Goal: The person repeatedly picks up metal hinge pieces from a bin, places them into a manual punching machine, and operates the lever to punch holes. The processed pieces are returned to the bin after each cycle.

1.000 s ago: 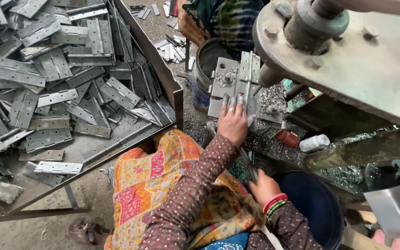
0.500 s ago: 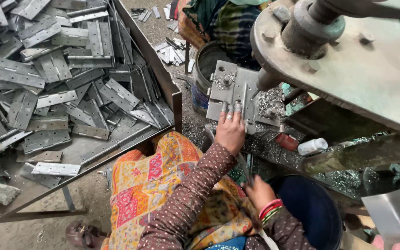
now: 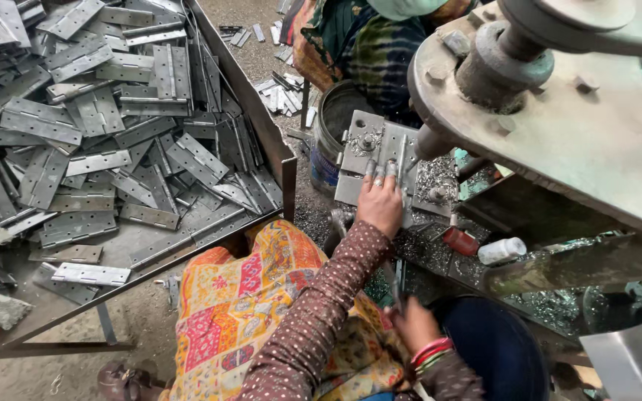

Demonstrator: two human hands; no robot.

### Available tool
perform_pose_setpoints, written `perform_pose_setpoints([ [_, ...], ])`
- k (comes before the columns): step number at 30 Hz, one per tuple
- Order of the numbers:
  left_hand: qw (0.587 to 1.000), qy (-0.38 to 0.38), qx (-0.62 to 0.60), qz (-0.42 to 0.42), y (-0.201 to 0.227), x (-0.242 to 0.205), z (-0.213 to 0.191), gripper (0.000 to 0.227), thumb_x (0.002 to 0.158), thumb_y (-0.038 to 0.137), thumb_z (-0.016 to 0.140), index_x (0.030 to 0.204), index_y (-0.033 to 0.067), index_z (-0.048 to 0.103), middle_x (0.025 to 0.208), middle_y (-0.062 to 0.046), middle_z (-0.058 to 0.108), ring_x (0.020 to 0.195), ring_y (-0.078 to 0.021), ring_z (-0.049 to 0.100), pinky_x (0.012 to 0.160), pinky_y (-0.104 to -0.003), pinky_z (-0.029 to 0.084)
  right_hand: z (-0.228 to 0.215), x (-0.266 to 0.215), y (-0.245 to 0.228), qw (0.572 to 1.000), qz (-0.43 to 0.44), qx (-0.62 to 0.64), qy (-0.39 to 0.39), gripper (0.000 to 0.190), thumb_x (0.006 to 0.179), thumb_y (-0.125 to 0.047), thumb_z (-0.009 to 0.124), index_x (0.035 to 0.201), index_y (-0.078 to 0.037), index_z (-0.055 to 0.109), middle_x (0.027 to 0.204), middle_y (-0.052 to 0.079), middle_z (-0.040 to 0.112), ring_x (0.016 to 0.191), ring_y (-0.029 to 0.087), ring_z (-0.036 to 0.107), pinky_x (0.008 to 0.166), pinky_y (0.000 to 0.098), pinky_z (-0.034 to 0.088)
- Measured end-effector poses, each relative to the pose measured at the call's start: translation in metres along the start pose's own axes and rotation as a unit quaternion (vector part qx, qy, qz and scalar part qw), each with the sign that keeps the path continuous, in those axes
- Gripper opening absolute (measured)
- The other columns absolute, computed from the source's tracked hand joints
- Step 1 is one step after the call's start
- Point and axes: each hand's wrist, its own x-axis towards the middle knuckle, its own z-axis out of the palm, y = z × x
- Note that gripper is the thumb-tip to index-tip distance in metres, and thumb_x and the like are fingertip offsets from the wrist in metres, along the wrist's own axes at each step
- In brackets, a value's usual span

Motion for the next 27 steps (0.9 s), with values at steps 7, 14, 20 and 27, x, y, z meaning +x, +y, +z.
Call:
perform_pose_setpoints([
  [7, 0.999, -0.028, -0.010, 0.012, -0.007, -0.011, -0.011, 0.025, 0.096, 0.016, 0.054, 0.107, 0.0063, 0.075, 0.142, -0.016, 0.060, 0.135, -0.0307, 0.054, 0.123, -0.052, 0.021, 0.018, -0.007, -0.014, 0.998, 0.062, 0.009, -0.024, 0.050, 0.084, -0.043, 0.069, 0.113, -0.004, 0.059, 0.082, 0.026, 0.073, 0.079, 0.045, 0.072, 0.070, 0.0516, 0.054],
  [14, 0.987, -0.157, -0.037, -0.008, -0.025, 0.039, -0.014, 0.027, 0.103, 0.015, 0.050, 0.118, 0.0066, 0.072, 0.143, -0.012, 0.060, 0.122, -0.0248, 0.061, 0.131, -0.053, 0.016, 0.004, 0.005, -0.001, 0.997, 0.071, -0.038, -0.020, 0.050, 0.085, -0.047, 0.072, 0.098, -0.001, 0.058, 0.084, 0.025, 0.072, 0.078, 0.045, 0.071, 0.066, 0.0519, 0.056],
  [20, 0.995, -0.098, -0.028, -0.006, -0.027, 0.039, -0.011, 0.029, 0.099, 0.020, 0.050, 0.111, 0.0078, 0.074, 0.143, -0.013, 0.059, 0.139, -0.0258, 0.050, 0.124, -0.051, 0.021, 0.052, 0.000, -0.001, 0.999, 0.033, 0.020, 0.014, 0.044, 0.089, -0.042, 0.065, 0.111, -0.005, 0.053, 0.082, 0.024, 0.072, 0.077, 0.048, 0.068, 0.065, 0.0566, 0.052],
  [27, 0.997, -0.044, 0.001, 0.064, -0.020, 0.007, -0.043, 0.029, 0.096, 0.018, 0.049, 0.103, 0.0117, 0.076, 0.142, -0.014, 0.058, 0.137, -0.0276, 0.050, 0.123, -0.053, 0.020, -0.050, -0.008, -0.044, 0.998, 0.048, 0.015, -0.045, 0.047, 0.083, -0.046, 0.073, 0.098, -0.004, 0.059, 0.081, 0.022, 0.072, 0.081, 0.043, 0.071, 0.071, 0.0496, 0.054],
])
